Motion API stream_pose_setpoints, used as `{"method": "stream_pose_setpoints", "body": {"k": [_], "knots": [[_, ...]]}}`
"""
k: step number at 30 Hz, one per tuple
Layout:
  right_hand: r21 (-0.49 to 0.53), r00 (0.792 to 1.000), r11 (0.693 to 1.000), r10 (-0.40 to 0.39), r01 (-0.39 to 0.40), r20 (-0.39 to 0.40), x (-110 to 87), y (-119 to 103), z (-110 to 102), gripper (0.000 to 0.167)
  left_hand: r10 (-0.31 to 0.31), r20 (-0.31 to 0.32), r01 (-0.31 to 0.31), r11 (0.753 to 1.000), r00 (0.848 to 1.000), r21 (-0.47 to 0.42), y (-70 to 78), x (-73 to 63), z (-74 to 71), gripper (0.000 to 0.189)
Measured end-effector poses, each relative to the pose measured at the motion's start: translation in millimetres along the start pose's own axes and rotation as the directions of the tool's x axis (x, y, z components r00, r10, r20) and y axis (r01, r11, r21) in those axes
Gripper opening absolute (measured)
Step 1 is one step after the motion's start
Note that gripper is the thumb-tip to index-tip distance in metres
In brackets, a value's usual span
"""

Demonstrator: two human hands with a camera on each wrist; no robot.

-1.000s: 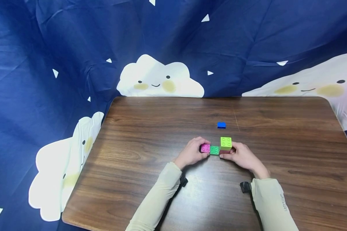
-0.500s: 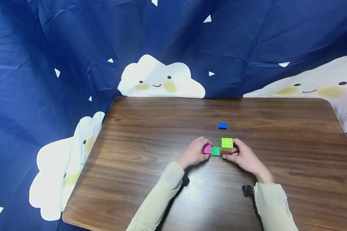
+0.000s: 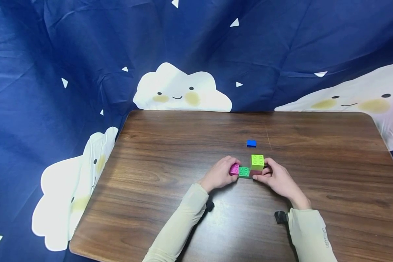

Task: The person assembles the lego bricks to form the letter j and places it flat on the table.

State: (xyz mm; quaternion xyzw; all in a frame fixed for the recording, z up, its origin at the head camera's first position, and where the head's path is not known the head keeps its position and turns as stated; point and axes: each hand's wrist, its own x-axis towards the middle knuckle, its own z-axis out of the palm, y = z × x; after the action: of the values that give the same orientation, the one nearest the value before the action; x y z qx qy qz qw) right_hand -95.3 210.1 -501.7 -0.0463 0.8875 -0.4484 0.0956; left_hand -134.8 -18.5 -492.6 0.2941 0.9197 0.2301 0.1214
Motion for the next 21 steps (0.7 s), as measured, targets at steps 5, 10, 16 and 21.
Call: {"method": "stream_pose_setpoints", "body": {"k": [5,10,16,21], "knots": [[0.003,1.000,1.000,0.010,-0.010,0.002,-2.1,1,-4,0.044,-0.007,0.022,0.008,1.000,1.000,-0.016,1.9,2.0,1.1,0.045],[0.004,1.000,1.000,0.002,-0.002,-0.007,-4.3,4,-9,0.043,0.017,0.021,-0.017,1.000,1.000,-0.021,3.6,4.2,2.4,0.047],[0.008,1.000,1.000,0.005,-0.005,-0.023,-6.0,6,-13,0.041,0.026,0.018,-0.025,0.998,0.999,-0.055,5.5,5.2,3.2,0.048],[0.013,1.000,1.000,0.021,-0.021,-0.017,-5.5,8,-17,0.044,0.025,0.001,-0.025,0.997,1.000,-0.067,5.7,4.7,3.6,0.052]]}}
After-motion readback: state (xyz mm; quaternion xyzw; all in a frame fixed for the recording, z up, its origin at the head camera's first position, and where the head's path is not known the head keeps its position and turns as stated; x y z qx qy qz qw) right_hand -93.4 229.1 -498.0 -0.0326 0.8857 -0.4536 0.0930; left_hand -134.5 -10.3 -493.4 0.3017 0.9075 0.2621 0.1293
